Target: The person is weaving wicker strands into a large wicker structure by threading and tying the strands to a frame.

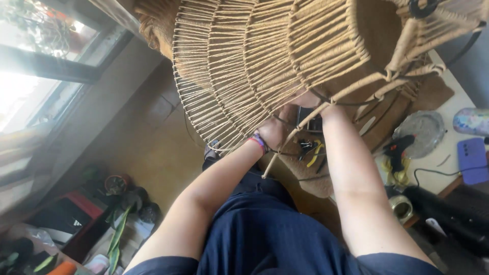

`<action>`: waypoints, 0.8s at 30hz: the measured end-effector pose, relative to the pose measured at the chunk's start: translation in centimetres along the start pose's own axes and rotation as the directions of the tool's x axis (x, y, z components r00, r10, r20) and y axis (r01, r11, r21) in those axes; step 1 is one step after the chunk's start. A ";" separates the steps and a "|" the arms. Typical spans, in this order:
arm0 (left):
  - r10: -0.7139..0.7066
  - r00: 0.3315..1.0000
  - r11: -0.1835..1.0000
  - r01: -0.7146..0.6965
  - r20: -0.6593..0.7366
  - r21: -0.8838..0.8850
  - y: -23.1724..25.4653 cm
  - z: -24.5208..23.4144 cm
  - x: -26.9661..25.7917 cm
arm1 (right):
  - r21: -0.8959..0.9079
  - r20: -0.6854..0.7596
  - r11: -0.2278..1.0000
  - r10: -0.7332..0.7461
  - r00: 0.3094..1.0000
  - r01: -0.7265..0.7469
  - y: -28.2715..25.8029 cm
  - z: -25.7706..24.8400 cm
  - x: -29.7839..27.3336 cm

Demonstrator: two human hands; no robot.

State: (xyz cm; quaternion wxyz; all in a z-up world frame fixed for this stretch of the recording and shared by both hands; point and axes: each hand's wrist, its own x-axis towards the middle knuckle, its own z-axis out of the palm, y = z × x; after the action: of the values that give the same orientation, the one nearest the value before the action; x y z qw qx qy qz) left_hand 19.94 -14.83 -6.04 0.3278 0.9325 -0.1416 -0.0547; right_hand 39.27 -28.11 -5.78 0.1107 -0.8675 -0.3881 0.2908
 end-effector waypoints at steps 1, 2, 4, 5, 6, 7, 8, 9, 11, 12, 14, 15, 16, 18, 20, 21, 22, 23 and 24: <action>-0.132 0.990 0.990 0.130 -0.050 -0.045 1.8 -1.8 -0.5 | 0.083 -0.015 0.993 -0.089 0.996 0.090 0.3 -0.8 0.3; -0.264 0.960 0.962 0.255 -0.094 -0.097 3.6 -3.7 -1.2 | 0.164 -0.036 0.970 -0.175 0.984 0.179 0.6 -1.5 0.6; -0.188 0.970 0.982 0.184 -0.153 -0.040 6.9 -10.6 -2.8 | 0.271 -0.078 0.913 -0.295 0.952 0.305 1.5 -3.1 0.0; -0.109 0.976 0.993 0.116 -0.189 0.028 8.6 -14.2 -4.1 | 0.385 -0.139 0.822 -0.398 0.907 0.420 1.6 -3.5 -0.4; -0.111 0.975 0.992 0.119 -0.194 0.030 10.2 -18.7 -3.1 | 0.382 -0.139 0.821 -0.403 0.905 0.424 2.0 -4.3 -0.1; -0.054 0.955 0.998 0.058 -0.292 0.006 11.9 -23.2 -2.1 | 0.481 -0.210 0.700 -0.492 0.845 0.527 2.3 -5.1 0.2; 0.001 0.922 1.000 -0.006 -0.388 -0.010 13.6 -27.7 -1.2 | 0.561 -0.291 0.555 -0.562 0.774 0.614 2.6 -5.9 0.4; 0.002 0.921 1.000 -0.004 -0.389 -0.005 13.8 -27.8 0.0 | 0.559 -0.294 0.552 -0.566 0.770 0.619 3.2 -6.7 0.4; 0.144 0.843 0.975 -0.031 -0.518 0.221 14.3 -27.8 2.4 | 0.650 -0.481 0.210 -0.631 0.609 0.730 4.4 -8.1 0.3; 0.148 0.843 0.974 -0.034 -0.517 0.223 13.9 -26.3 3.5 | 0.647 -0.483 0.210 -0.630 0.608 0.733 4.3 -8.5 0.5; 0.190 0.810 0.883 0.105 -0.554 0.457 13.1 -23.3 5.5 | 0.636 -0.670 -0.154 -0.595 0.444 0.756 3.8 -9.1 0.7; 0.189 0.810 0.884 0.106 -0.555 0.455 12.5 -23.4 5.9 | 0.638 -0.669 -0.153 -0.596 0.445 0.755 3.7 -9.5 0.8; 0.271 0.786 0.880 0.031 -0.556 0.473 11.9 -23.5 6.3 | 0.598 -0.751 -0.329 -0.549 0.367 0.731 3.6 -9.9 1.0; 0.358 0.750 0.869 -0.049 -0.556 0.493 10.9 -24.4 7.2 | 0.533 -0.824 -0.488 -0.485 0.293 0.691 1.1 -10.0 -1.7; 0.583 0.617 0.768 -0.205 -0.529 0.607 10.1 -25.9 7.5 | 0.607 -0.794 -0.369 -0.254 0.552 0.704 -4.2 -8.3 -7.9; 0.589 0.614 0.767 -0.219 -0.525 0.603 9.8 -26.2 7.6 | 0.602 -0.798 -0.362 -0.243 0.552 0.711 -6.3 -8.8 -8.9; 0.635 0.578 0.748 -0.295 -0.512 0.594 9.5 -26.6 7.7 | 0.666 -0.726 -0.282 -0.029 0.688 0.691 -8.6 -9.4 -9.8; 0.681 0.532 0.721 -0.368 -0.503 0.588 9.1 -27.0 8.0 | 0.729 -0.621 -0.214 0.194 0.760 0.650 -10.6 -10.2 -10.5; 0.690 0.522 0.714 -0.379 -0.502 0.588 8.8 -26.9 8.1 | 0.723 -0.629 -0.204 0.201 0.751 0.660 -11.7 -8.1 -11.7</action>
State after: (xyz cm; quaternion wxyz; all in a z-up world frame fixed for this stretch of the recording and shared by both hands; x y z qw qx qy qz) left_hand 30.87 -7.78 20.31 0.1538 0.8339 -0.3031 0.4349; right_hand 30.72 -28.58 10.57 0.8826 -0.4084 -0.1456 0.1816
